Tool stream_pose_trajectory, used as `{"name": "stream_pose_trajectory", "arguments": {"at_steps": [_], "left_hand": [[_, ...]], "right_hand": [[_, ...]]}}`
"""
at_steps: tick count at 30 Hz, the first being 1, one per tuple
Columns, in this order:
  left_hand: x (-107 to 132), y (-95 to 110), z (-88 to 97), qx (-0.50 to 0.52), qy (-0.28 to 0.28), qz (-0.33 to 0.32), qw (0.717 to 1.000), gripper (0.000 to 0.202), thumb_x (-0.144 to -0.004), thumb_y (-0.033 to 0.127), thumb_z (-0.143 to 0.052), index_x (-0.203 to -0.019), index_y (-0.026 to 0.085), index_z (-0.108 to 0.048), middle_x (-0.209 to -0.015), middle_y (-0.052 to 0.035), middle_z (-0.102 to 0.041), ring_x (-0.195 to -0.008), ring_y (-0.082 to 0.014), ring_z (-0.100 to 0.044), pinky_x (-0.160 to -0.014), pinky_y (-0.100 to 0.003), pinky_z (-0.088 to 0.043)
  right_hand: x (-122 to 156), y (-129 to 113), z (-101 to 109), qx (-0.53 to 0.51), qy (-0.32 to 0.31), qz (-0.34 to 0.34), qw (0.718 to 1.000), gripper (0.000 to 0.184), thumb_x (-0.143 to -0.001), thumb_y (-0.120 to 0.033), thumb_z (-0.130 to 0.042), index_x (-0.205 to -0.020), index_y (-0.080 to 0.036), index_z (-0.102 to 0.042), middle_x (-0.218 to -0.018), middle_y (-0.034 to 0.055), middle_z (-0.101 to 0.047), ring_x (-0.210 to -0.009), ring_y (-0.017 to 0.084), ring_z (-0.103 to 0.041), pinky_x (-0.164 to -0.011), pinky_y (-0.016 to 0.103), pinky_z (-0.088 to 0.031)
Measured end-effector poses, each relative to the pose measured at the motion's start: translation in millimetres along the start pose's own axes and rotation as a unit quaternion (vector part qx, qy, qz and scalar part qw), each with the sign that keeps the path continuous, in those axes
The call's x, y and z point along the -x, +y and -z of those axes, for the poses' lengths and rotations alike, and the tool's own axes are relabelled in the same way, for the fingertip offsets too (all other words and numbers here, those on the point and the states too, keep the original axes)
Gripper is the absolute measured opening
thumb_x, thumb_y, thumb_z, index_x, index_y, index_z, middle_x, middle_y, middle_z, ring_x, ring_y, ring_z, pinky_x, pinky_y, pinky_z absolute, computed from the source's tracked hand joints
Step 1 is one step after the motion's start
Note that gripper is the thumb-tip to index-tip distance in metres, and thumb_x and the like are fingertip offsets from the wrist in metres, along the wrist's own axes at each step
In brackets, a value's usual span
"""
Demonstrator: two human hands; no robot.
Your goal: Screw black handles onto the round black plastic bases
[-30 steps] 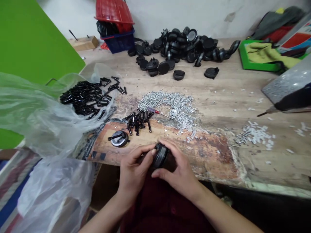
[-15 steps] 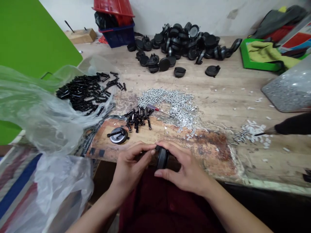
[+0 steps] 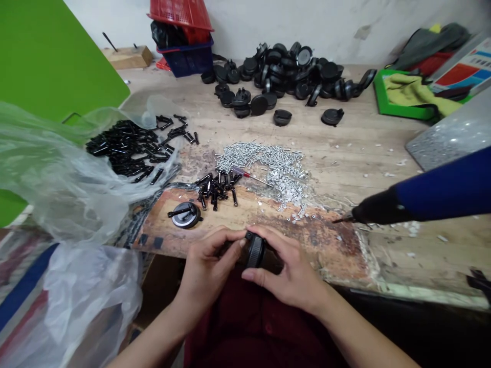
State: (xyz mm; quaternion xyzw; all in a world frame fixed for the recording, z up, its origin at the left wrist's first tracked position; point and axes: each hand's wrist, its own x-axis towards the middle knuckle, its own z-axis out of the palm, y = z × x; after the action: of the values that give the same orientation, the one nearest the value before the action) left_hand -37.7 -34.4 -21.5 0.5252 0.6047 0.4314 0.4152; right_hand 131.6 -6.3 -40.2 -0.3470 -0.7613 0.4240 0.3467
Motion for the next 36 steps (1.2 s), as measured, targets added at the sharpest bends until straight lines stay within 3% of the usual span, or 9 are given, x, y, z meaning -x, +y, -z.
{"name": "stream_pose_trajectory", "arguments": {"at_steps": [5,14,19,26,32,36], "left_hand": [[-1,-1,4.9,-0.001,-0.025,0.005,1.000,0.013,-0.080,0.016,-0.063,-0.088,0.022,-0.072,-0.075,0.0021,-0.068,-0.074,-0.0112,-0.063,-0.066,-0.019,-0.047],[-4,-1,8.0,0.001,-0.035,0.016,0.999,0.013,-0.079,0.021,-0.064,-0.089,0.022,-0.073,-0.071,0.0022,-0.065,-0.056,-0.0074,-0.052,-0.053,-0.017,-0.042],[-6,0,8.0,-0.004,-0.042,0.037,0.998,0.014,-0.078,0.024,-0.065,-0.089,0.022,-0.073,-0.070,0.0011,-0.067,-0.057,-0.0082,-0.053,-0.052,-0.017,-0.041],[-11,2,3.7,-0.004,-0.052,0.078,0.996,0.015,-0.076,0.029,-0.067,-0.088,0.021,-0.074,-0.067,0.0013,-0.065,-0.052,-0.0074,-0.049,-0.049,-0.017,-0.039],[-17,3,1.0,0.014,-0.043,0.111,0.993,0.019,-0.074,0.032,-0.070,-0.087,0.019,-0.070,-0.061,0.0027,-0.061,-0.048,-0.0072,-0.048,-0.047,-0.017,-0.039],[-16,5,-1.1,-0.005,-0.041,0.108,0.993,0.020,-0.073,0.033,-0.070,-0.088,0.018,-0.069,-0.062,0.0030,-0.061,-0.048,-0.0072,-0.049,-0.047,-0.017,-0.040]], "right_hand": [[-2,-1,5,-0.009,-0.024,0.008,1.000,0.058,-0.076,-0.036,-0.071,-0.126,-0.020,-0.047,-0.117,0.0095,-0.061,-0.110,0.020,-0.059,-0.094,0.032,-0.050],[0,4,3,-0.016,-0.012,0.021,1.000,0.061,-0.074,-0.033,-0.073,-0.127,-0.022,-0.046,-0.119,0.0096,-0.060,-0.114,0.020,-0.057,-0.097,0.035,-0.048],[-2,6,6,-0.035,-0.012,0.014,0.999,0.060,-0.074,-0.033,-0.073,-0.126,-0.022,-0.047,-0.118,0.0089,-0.061,-0.112,0.020,-0.058,-0.096,0.036,-0.048],[-1,7,10,-0.050,-0.019,-0.022,0.998,0.057,-0.073,-0.036,-0.074,-0.123,-0.022,-0.050,-0.117,0.0074,-0.062,-0.112,0.020,-0.057,-0.097,0.035,-0.047],[3,5,7,-0.111,0.009,-0.121,0.986,0.068,-0.068,-0.039,-0.077,-0.125,-0.025,-0.043,-0.123,0.0065,-0.059,-0.113,0.021,-0.057,-0.096,0.037,-0.047],[4,5,10,-0.113,0.018,-0.095,0.989,0.057,-0.068,-0.040,-0.077,-0.117,-0.026,-0.050,-0.118,0.0043,-0.059,-0.108,0.018,-0.058,-0.093,0.033,-0.047]]}}
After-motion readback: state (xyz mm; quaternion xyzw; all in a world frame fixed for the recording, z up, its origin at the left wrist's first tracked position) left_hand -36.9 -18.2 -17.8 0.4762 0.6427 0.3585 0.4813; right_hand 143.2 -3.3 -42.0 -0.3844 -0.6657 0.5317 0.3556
